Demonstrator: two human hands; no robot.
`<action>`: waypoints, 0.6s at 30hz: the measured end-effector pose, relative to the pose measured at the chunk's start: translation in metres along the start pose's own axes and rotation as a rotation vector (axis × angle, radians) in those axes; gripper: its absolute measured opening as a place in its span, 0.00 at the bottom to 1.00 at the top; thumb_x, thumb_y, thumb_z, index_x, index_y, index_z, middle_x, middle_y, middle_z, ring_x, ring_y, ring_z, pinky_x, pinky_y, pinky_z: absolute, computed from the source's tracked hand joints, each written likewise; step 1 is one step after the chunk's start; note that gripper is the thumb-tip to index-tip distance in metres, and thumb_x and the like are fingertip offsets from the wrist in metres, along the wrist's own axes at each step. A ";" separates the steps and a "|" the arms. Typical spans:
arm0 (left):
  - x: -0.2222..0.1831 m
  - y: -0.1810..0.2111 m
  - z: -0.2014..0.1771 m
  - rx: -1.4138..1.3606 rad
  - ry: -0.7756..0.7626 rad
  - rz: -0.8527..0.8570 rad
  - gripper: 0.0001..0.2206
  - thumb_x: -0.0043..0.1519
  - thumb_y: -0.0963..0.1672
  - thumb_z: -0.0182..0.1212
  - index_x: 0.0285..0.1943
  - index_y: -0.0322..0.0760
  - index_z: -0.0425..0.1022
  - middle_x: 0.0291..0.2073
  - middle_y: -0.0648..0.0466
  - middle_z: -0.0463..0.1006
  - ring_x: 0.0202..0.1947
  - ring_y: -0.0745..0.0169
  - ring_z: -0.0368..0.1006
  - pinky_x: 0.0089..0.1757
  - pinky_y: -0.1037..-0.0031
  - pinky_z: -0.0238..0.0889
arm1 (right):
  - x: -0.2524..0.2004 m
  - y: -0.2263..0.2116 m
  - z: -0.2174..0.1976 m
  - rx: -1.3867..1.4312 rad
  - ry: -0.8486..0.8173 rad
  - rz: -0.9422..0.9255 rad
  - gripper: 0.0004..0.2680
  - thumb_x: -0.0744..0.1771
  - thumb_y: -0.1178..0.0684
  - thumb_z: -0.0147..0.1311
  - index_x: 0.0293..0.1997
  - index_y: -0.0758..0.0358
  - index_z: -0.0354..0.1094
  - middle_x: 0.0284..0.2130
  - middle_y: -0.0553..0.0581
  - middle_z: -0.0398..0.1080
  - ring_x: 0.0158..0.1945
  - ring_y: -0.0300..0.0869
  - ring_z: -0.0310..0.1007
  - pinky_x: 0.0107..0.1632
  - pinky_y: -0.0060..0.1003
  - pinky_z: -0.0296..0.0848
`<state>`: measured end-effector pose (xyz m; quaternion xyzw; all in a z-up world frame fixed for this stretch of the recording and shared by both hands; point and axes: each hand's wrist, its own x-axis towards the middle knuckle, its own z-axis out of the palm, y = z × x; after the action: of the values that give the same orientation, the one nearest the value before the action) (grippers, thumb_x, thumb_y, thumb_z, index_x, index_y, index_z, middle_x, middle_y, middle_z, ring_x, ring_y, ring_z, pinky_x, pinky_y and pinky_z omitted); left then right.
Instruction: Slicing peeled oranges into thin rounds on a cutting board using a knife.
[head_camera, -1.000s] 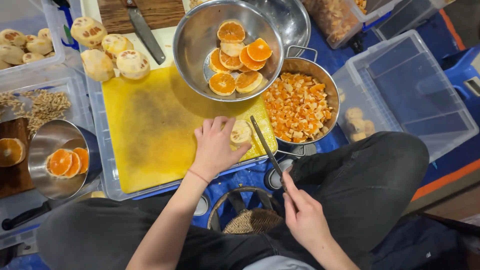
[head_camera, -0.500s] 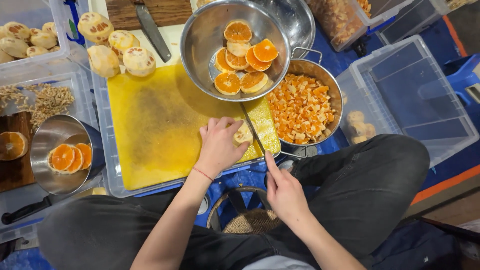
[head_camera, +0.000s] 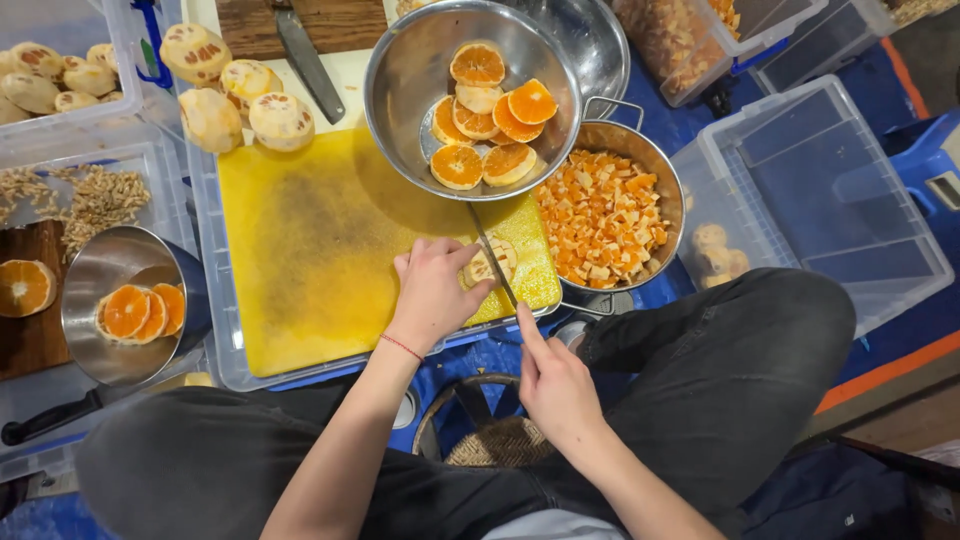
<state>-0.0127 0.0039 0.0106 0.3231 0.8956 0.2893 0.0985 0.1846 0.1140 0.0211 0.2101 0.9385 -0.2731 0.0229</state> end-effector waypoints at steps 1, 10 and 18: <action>-0.001 -0.001 -0.001 0.014 -0.005 -0.006 0.22 0.56 0.55 0.67 0.57 0.50 0.81 0.46 0.52 0.79 0.49 0.45 0.66 0.42 0.53 0.52 | 0.005 -0.004 0.000 0.017 -0.045 0.025 0.24 0.70 0.54 0.46 0.78 0.43 0.48 0.24 0.61 0.64 0.28 0.58 0.69 0.35 0.55 0.69; -0.013 0.005 -0.012 -0.010 0.015 -0.094 0.17 0.57 0.51 0.61 0.53 0.47 0.83 0.30 0.51 0.78 0.37 0.44 0.70 0.39 0.54 0.52 | -0.062 0.013 -0.001 0.013 0.136 -0.052 0.22 0.69 0.53 0.52 0.74 0.42 0.57 0.20 0.49 0.58 0.21 0.42 0.63 0.30 0.41 0.68; -0.003 -0.001 0.000 -0.053 -0.037 -0.147 0.13 0.54 0.50 0.64 0.46 0.51 0.85 0.31 0.58 0.81 0.38 0.49 0.74 0.40 0.55 0.52 | -0.011 -0.005 0.002 0.014 -0.033 0.018 0.24 0.69 0.53 0.47 0.77 0.41 0.50 0.24 0.60 0.65 0.28 0.58 0.70 0.35 0.54 0.68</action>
<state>-0.0113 0.0014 0.0102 0.2590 0.9070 0.2989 0.1448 0.1925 0.1048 0.0241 0.2142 0.9342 -0.2827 0.0392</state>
